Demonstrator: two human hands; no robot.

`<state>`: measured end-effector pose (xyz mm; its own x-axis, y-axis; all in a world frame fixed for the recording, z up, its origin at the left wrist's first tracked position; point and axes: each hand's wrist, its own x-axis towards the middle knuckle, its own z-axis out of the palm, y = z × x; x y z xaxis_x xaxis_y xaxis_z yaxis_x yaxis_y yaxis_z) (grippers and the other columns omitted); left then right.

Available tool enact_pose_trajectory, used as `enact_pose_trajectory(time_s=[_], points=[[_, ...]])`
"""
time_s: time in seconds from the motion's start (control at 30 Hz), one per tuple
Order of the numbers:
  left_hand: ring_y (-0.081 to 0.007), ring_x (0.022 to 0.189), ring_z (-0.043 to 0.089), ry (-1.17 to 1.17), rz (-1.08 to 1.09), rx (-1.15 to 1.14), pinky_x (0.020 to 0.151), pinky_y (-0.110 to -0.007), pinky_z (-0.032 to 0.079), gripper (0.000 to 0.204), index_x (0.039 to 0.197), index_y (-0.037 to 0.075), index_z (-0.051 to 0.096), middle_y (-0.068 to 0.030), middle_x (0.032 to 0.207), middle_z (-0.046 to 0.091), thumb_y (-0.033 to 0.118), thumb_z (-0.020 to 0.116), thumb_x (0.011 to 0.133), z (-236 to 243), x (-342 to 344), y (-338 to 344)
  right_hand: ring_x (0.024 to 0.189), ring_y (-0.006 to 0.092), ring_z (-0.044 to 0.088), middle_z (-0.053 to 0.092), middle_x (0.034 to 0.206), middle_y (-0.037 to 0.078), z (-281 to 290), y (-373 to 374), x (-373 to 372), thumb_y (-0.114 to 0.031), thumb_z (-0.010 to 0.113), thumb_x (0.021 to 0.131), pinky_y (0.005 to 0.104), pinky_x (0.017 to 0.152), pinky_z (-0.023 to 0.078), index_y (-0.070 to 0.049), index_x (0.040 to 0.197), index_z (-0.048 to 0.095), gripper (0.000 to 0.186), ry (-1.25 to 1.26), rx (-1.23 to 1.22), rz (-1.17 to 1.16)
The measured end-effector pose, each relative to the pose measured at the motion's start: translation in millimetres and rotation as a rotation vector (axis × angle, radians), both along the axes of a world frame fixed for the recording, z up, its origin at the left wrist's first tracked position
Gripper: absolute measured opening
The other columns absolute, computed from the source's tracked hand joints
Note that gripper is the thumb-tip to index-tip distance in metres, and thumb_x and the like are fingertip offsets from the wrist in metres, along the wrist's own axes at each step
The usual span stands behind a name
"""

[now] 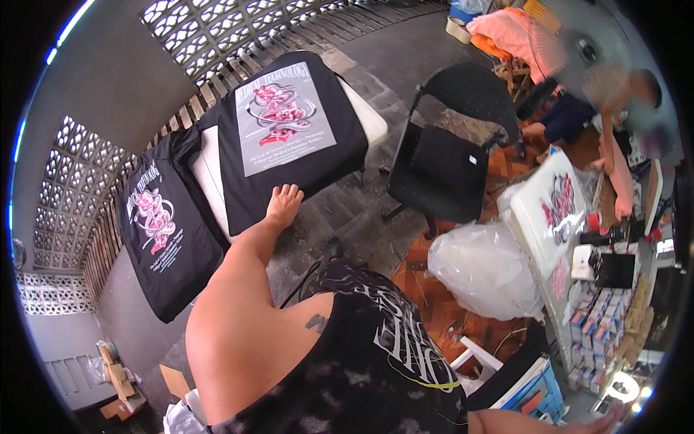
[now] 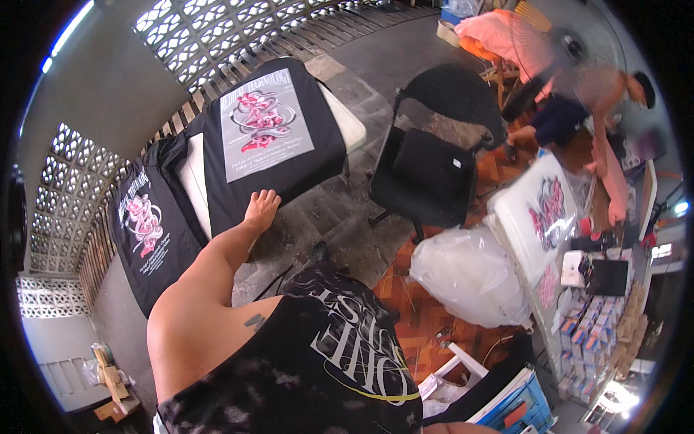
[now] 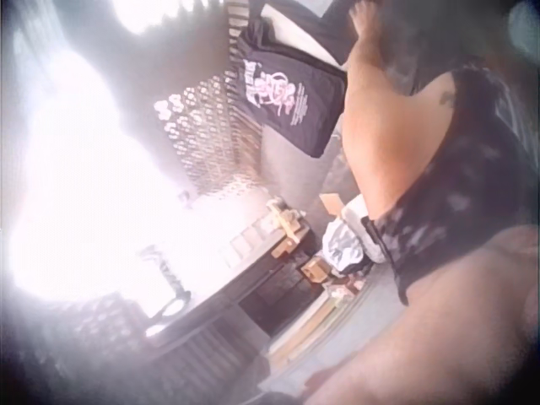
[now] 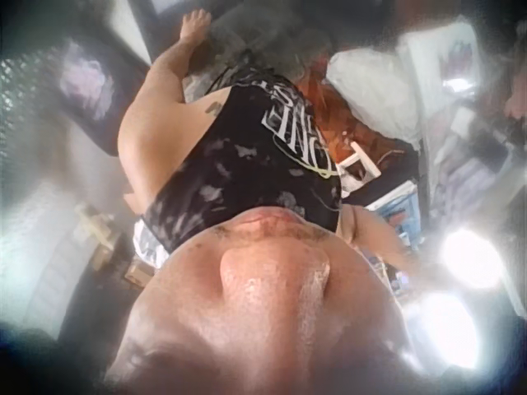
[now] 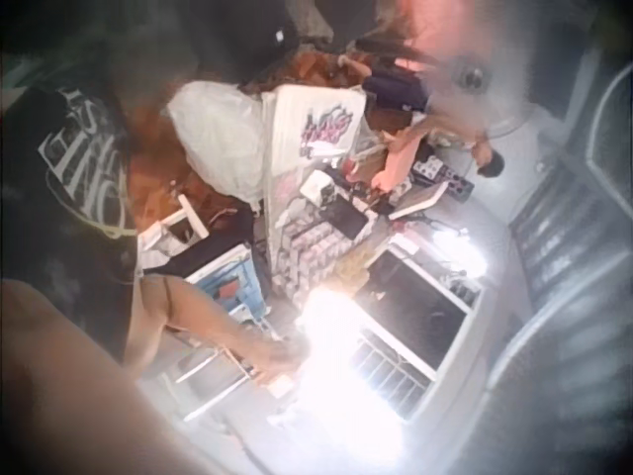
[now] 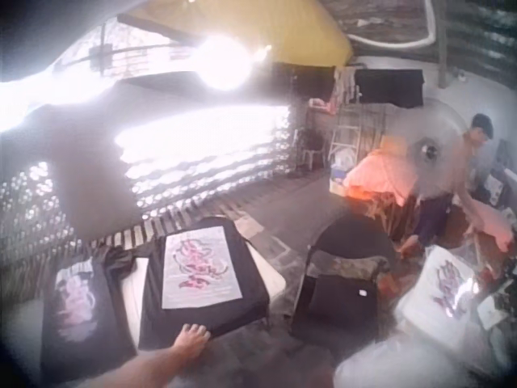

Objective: The person places black t-shirts onto a heat press machine, aligns them, and applies a transfer sheet with a medical technology design. They operate the machine to press the design onto the shirts and then remove the finished items, stacking them on a nearby table.

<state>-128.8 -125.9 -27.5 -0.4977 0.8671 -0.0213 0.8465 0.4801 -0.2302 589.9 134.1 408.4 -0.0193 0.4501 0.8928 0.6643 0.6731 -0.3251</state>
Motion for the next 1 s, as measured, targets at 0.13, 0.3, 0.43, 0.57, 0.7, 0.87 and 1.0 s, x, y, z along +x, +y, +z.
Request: enact_pose_trajectory(time_s=[0.13, 0.3, 0.43, 0.57, 0.7, 0.87, 1.0], points=[[-0.0228, 0.099, 0.055, -0.145, -0.223, 0.016, 0.085, -0.038, 0.041, 0.014, 0.097, 0.013, 0.06, -0.0056, 0.098, 0.055, 0.023, 0.061, 0.088, -7.6, -40.4, -4.1, 0.11, 0.0251, 0.06, 0.066, 0.114, 0.013, -103.2, 76.3, -230.6, -0.02, 0.051, 0.098, 0.0358, 0.102, 0.043, 0.004, 0.113, 0.065, 0.031, -0.269, -0.342, 0.215], [-0.0253, 0.099, 0.061, -0.416, -0.005, 0.196, 0.086, -0.039, 0.042, 0.018, 0.093, 0.01, 0.062, -0.0072, 0.096, 0.064, 0.027, 0.062, 0.089, -13.8, -49.3, -17.3, 0.092, 0.024, 0.069, 0.072, 0.101, 0.014, -250.4, 11.0, -522.2, -0.012, 0.073, 0.084, 0.0351, 0.085, 0.054, -0.002, 0.104, 0.072, 0.023, -0.526, -0.713, 0.805], [-0.0365, 0.087, 0.065, -0.807, 0.243, 0.659, 0.073, -0.046, 0.048, 0.015, 0.096, 0.004, 0.056, -0.0171, 0.086, 0.065, 0.012, 0.066, 0.088, 21.6, -65.4, -18.1, 0.122, 0.0388, 0.054, 0.055, 0.134, 0.021, -343.4, -75.3, -642.0, -0.039, 0.076, 0.079, 0.0477, 0.101, 0.045, -0.006, 0.131, 0.057, 0.065, -0.896, -0.641, 1.153], [-0.0465, 0.082, 0.063, -0.759, 0.341, 0.933, 0.066, -0.048, 0.049, 0.016, 0.101, 0.001, 0.05, -0.0245, 0.084, 0.063, 0.006, 0.062, 0.092, 53.1, -73.6, -19.2, 0.114, 0.0323, 0.054, 0.054, 0.127, 0.016, -378.9, -95.3, -727.0, -0.03, 0.077, 0.071, 0.0478, 0.094, 0.042, -0.008, 0.127, 0.058, 0.063, -1.084, -0.2, 1.102], [-0.0435, 0.086, 0.065, -0.711, 0.243, 0.708, 0.07, -0.05, 0.052, 0.031, 0.11, 0.004, 0.052, -0.0219, 0.092, 0.067, 0.023, 0.068, 0.091, 81.9, -73.2, -13.8, 0.106, 0.0332, 0.057, 0.061, 0.11, 0.013, -402.1, -33.2, -767.1, -0.008, 0.066, 0.069, 0.0482, 0.09, 0.042, -0.005, 0.104, 0.066, 0.035, -0.803, -0.21, 0.98], [-0.0351, 0.083, 0.067, -0.489, 0.203, 0.46, 0.071, -0.045, 0.055, 0.028, 0.106, 0.007, 0.058, -0.0141, 0.094, 0.068, 0.02, 0.069, 0.083, 51.4, -67.4, -39.6, 0.104, 0.0356, 0.057, 0.061, 0.107, 0.015, -374.3, 22.2, -722.8, 0.004, 0.062, 0.064, 0.0456, 0.089, 0.044, -0.004, 0.101, 0.066, 0.038, -0.706, -0.352, 1.134], [-0.0316, 0.098, 0.066, -0.604, 0.347, 0.23, 0.09, -0.046, 0.049, 0.04, 0.122, 0.007, 0.056, -0.013, 0.112, 0.066, 0.02, 0.066, 0.085, 31.9, -70.9, -51.1, 0.096, 0.0333, 0.062, 0.068, 0.093, 0.011, -366.9, 45.4, -694.0, -0.003, 0.069, 0.073, 0.043, 0.087, 0.048, -0.004, 0.09, 0.073, 0.017, -0.879, -0.57, 1.333]])
